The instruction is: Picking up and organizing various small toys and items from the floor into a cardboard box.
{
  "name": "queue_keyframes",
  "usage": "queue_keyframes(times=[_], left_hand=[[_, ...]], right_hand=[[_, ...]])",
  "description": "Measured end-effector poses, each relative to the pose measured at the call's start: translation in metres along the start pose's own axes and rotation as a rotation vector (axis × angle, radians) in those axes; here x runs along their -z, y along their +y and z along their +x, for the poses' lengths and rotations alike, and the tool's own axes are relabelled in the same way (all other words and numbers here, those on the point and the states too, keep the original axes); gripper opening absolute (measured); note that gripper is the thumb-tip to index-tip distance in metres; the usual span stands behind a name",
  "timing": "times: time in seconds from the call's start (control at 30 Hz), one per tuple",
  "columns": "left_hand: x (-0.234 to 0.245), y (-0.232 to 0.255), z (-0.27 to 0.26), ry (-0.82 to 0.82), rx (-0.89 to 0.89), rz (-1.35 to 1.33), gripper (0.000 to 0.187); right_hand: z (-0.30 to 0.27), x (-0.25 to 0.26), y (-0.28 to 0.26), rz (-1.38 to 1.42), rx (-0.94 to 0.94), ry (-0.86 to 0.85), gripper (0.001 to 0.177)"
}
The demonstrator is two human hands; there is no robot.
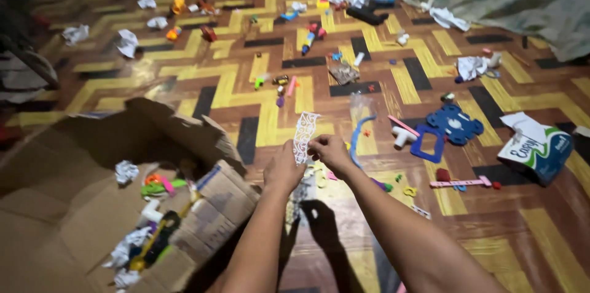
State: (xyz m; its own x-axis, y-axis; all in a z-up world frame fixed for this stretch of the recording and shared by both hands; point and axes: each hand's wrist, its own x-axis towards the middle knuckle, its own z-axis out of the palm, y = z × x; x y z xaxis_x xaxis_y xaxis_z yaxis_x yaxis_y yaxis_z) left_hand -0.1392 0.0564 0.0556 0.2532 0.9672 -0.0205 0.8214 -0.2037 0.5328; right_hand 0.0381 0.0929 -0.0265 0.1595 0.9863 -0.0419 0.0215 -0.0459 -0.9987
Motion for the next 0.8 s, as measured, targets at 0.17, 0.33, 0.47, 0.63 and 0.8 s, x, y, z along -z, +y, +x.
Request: queue_keyframes(times=[0.17,0.33,0.47,0.63,0.8], left_hand=[[0.043,-0.061,0.005,0.147,-0.034,0.094,0.046],[0.099,-0.116,-0.015,0.247,0.069,0.024,0.055],[0.116,-0.159,-0.025,0.347,0.193,-0.133,0.054],[0.121,-0.201,-0.042,0.359,0.288,-0.158,0.063],[0.115,-0.235,-0.048,0.174,0.292,-0.031,0.052]], right_hand=[[-0.007,-0.086,-0.029,-0.046,0.02,0.041,0.019],[-0.018,-0.181,-0.057,-0.108,0.07,0.032,0.018],[-0.015,-0.239,-0.074,-0.252,0.151,0.017,0.02],[0.004,-0.281,-0.028,-0.426,0.454,0.04,0.02],[-0.018,-0.286,0.001,-0.397,0.2,-0.118,0.018]])
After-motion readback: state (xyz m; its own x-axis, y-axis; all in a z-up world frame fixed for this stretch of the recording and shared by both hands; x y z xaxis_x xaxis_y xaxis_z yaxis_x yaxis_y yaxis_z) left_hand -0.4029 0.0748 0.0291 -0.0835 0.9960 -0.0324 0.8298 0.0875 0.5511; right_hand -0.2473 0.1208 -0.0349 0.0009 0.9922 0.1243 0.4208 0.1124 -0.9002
